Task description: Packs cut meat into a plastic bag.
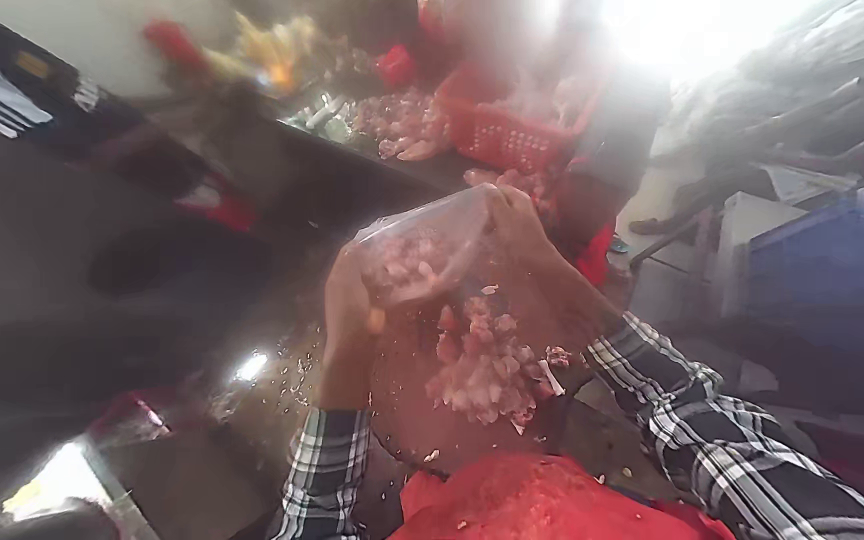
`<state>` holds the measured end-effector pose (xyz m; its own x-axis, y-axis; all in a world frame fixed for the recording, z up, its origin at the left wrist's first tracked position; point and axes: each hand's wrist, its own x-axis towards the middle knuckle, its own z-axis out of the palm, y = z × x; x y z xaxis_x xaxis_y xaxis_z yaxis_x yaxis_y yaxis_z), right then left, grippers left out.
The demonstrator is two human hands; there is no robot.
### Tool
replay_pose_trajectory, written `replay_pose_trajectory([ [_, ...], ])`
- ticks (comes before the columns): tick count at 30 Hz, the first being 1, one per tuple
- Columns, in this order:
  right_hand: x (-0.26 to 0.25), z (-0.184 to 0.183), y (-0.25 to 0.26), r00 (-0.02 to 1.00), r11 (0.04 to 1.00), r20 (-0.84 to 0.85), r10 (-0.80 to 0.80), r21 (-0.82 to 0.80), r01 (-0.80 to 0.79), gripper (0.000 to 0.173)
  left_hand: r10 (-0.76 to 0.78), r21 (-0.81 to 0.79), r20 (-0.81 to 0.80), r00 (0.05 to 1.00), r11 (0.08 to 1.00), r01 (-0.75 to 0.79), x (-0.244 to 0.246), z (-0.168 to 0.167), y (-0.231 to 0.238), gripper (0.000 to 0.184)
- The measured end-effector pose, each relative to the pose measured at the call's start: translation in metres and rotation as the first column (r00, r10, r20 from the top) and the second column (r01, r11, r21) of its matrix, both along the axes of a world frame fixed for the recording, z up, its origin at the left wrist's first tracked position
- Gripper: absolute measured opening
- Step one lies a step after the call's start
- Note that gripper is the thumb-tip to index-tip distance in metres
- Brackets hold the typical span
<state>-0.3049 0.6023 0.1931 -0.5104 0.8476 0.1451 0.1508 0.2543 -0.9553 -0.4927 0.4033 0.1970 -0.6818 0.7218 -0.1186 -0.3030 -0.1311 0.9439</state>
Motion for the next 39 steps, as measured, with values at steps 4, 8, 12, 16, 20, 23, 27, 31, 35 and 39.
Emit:
replay_pose_trajectory([
  [4, 0.022, -0.031, -0.024, 0.995, 0.986, 0.096, 0.011, -0.164, 0.005, 0.045, -0.014, -0.218, -0.441, 0.898, 0.971, -0.092, -0.034, -0.066, -0.008, 0.06],
  [8, 0.027, -0.102, -0.042, 0.997, 0.964, -0.064, 0.037, -0.262, -0.052, 0.042, 0.358, -0.179, -0.149, 0.922, 0.907, -0.381, -0.007, -0.172, -0.036, 0.085],
  [12, 0.02, -0.121, -0.061, 0.983, 0.949, 0.158, 0.089, -0.313, -0.035, 0.081, 0.183, -0.244, 0.236, 0.954, 0.962, -0.124, 0.062, -0.226, -0.066, 0.057],
  [16, 0.016, -0.174, -0.072, 0.978, 0.866, 0.206, 0.03, -0.494, 0.077, 0.043, -0.183, -0.228, 0.048, 0.982, 0.955, 0.189, 0.091, -0.235, -0.06, 0.054],
  [20, 0.008, -0.183, -0.066, 0.973, 0.766, 0.233, -0.006, -0.624, 0.154, 0.037, 0.162, -0.178, 0.148, 0.976, 0.975, -0.135, 0.076, -0.231, -0.022, 0.029],
  [23, -0.006, -0.158, -0.049, 0.983, 0.757, 0.062, -0.171, -0.631, 0.171, 0.039, 0.245, -0.118, 0.432, 0.868, 0.969, -0.215, 0.033, -0.188, 0.01, 0.041],
  [27, -0.029, -0.057, -0.017, 0.985, 0.83, -0.171, -0.028, -0.553, -0.072, 0.027, 0.184, 0.08, 0.423, 0.887, 0.968, -0.239, -0.022, -0.099, 0.027, 0.035],
  [31, -0.008, -0.051, 0.008, 0.877, 0.746, -0.099, 0.469, -0.488, -0.454, 0.032, 0.121, 0.041, 0.427, 0.896, 0.987, -0.153, -0.034, -0.135, 0.007, 0.04],
  [35, -0.005, -0.124, -0.016, 0.858, 0.739, -0.054, 0.511, -0.481, -0.471, 0.079, 0.186, -0.126, 0.544, 0.818, 0.982, -0.14, 0.002, -0.197, -0.017, 0.042],
  [39, -0.018, -0.175, -0.054, 0.942, 0.836, 0.184, 0.282, -0.528, -0.147, 0.084, 0.032, -0.106, 0.516, 0.856, 0.994, 0.027, 0.043, -0.205, -0.029, 0.046],
])
